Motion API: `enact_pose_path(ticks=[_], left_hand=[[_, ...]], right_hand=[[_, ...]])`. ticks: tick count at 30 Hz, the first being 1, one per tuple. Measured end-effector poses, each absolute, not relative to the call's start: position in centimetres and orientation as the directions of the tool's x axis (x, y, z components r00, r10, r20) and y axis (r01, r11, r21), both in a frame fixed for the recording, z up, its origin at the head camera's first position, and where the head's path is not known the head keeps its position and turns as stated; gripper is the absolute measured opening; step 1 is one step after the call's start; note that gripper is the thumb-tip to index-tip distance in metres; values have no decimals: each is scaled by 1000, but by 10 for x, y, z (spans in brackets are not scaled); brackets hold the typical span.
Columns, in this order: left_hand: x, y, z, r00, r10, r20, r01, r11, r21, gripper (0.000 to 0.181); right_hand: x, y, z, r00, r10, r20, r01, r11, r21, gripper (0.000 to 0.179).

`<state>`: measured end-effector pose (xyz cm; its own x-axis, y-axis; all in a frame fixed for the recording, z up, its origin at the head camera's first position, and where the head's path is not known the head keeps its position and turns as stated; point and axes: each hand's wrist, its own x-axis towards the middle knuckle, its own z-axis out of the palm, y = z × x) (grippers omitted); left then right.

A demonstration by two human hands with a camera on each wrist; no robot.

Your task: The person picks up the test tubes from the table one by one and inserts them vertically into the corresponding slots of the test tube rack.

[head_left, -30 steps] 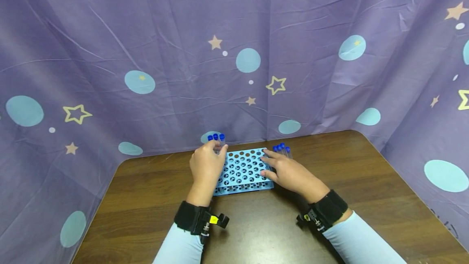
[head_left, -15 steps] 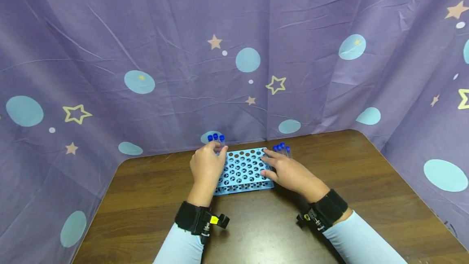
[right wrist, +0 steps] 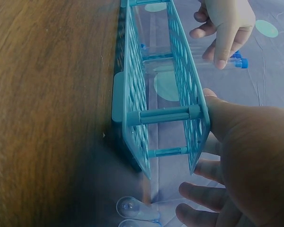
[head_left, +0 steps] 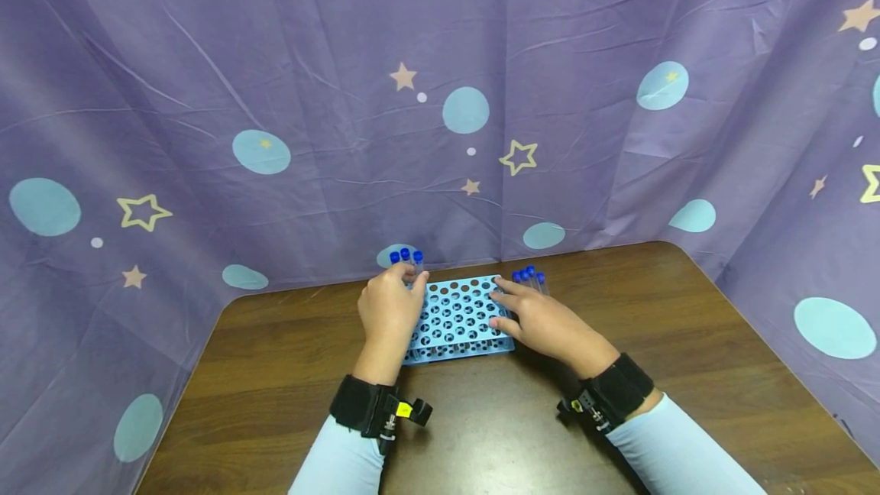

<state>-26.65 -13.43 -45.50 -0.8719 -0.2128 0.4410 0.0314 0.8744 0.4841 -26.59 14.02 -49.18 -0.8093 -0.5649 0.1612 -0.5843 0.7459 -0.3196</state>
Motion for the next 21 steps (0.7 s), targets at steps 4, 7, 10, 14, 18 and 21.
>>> enact_pose_path(ticks=[4,7,10,14,18,21], left_hand=[[-266,-134,-455,-870,-211,445,37,873,487,29],[-266,-134,-455,-868,-211,449,40,872,488,28],[-266,-135,-456,-866,-211,453,41,874,485,28],[-266,-135,-456,-864,-209,459,44,876,481,27],[-266,-135,-455,-864,-203,460,45,879,474,28],[-265,-136,-455,-867,-199,457,43,884,466,30]], right_hand=[[-266,140,-492,-810,-564,162,-583,746,-323,63],[-266,140,-492,-813,-561,158,-579,745,-331,63],[-266,140,-492,-810,-563,163,-583,743,-330,63],[-266,140,-491,-809,-565,163,-584,741,-332,63],[-266,140,-491,-814,-560,155,-576,743,-341,64],[-265,140,-490,-813,-561,157,-578,743,-338,63]])
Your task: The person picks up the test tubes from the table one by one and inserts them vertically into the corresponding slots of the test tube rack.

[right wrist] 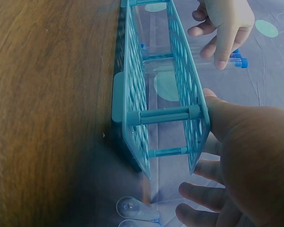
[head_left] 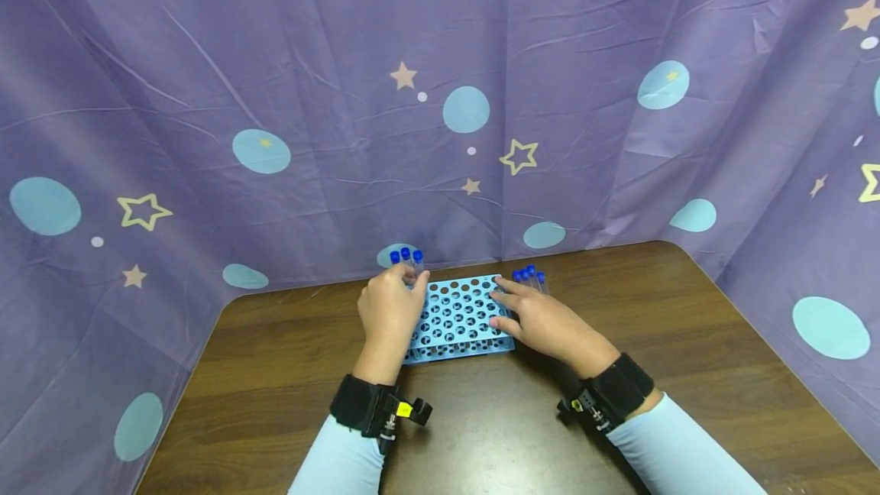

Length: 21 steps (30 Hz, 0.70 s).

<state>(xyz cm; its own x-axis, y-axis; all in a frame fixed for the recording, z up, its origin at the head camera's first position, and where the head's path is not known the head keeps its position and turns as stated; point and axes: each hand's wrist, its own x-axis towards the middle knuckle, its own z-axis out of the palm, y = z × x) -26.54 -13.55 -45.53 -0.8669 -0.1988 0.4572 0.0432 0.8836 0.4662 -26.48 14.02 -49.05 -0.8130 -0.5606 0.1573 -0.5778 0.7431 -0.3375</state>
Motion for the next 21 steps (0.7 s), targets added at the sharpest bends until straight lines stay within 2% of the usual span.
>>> enact_pose_path(ticks=[21], left_hand=[[-267,-138,-456,-869,-192,457,40,891,452,28]], right_hand=[[-264,140,-491,-806,-564,180,-590,741,-320,61]])
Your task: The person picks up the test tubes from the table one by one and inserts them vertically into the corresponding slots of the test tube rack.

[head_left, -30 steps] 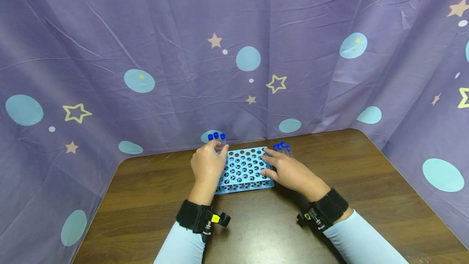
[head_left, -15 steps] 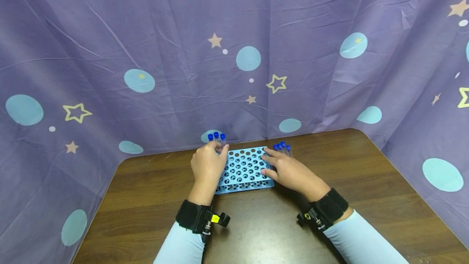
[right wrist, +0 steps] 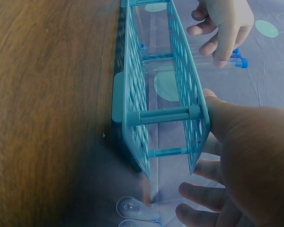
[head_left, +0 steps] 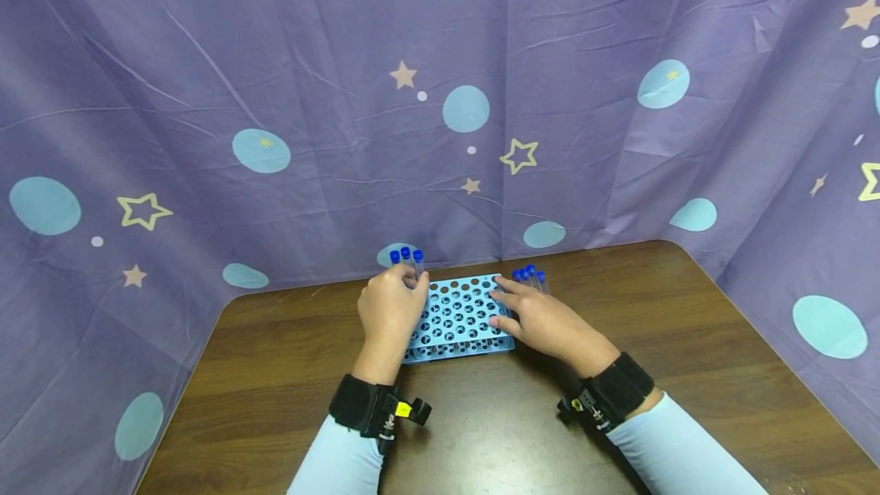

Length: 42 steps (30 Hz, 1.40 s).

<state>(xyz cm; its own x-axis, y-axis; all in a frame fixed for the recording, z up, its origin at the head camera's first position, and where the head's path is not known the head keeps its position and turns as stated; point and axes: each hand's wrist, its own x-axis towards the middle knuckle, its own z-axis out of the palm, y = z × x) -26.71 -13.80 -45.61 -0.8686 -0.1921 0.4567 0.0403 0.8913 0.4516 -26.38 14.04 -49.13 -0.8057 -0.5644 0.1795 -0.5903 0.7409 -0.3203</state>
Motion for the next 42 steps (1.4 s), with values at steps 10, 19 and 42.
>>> enact_pose_path(ticks=[10,19,42], left_hand=[[-264,-143,-450,-880,-191,435,33,889,456,30],[-258,-150,-441,-903,-180,391,25,885,465,33],[-248,-218,-431,-966,-131,223,-2,865,501,18]], right_hand=[[-264,139,-490,-806,-565,177,-591,742,-318,60],[-264,139,-490,-811,-562,163,-582,746,-324,62],[-264,140,-493,-801,-560,212,-598,741,-304,62]])
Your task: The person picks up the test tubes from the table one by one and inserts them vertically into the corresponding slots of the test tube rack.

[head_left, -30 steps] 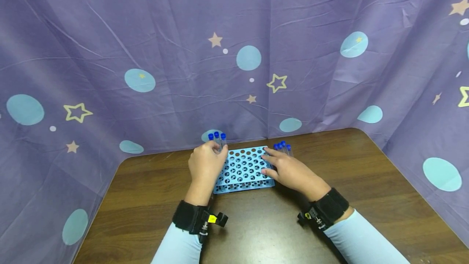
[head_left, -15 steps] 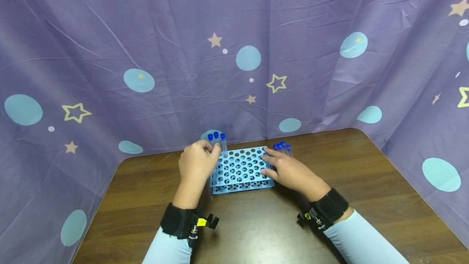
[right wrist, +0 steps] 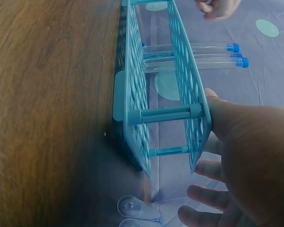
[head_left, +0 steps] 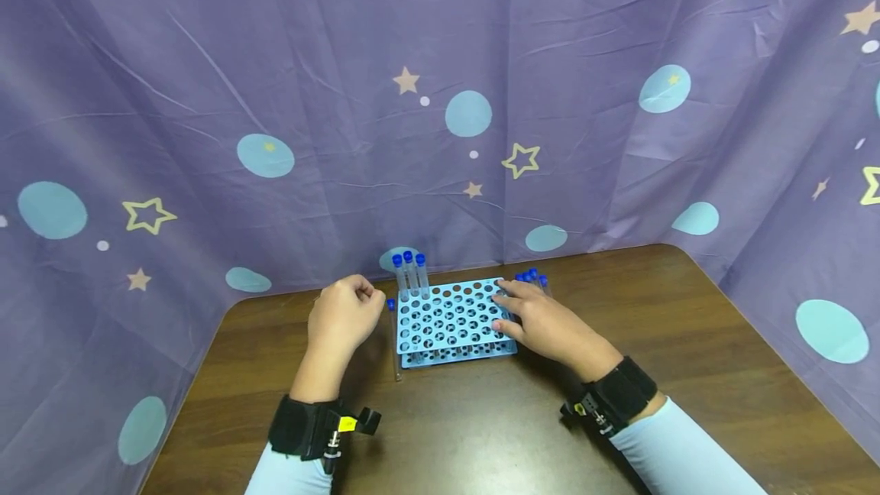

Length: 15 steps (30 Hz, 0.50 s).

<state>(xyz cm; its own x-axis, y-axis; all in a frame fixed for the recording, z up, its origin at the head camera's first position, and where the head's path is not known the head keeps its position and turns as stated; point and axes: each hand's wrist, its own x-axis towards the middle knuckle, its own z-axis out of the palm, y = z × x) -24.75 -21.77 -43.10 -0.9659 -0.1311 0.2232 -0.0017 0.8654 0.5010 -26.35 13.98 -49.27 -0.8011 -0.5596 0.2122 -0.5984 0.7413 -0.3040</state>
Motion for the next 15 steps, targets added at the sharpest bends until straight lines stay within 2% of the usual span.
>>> enact_pose_path(ticks=[8,15], left_hand=[[-252,-240,-451,-995,-96,-10,-87,849,521,25],[-257,-242,-473,-991,-106,-75,-130,832,540,25]], right_hand=[[-264,141,-492,-809,-539,235,-587,757,-287,63],[-264,139,-491,-812,-542,216,-583,758,-292,63]])
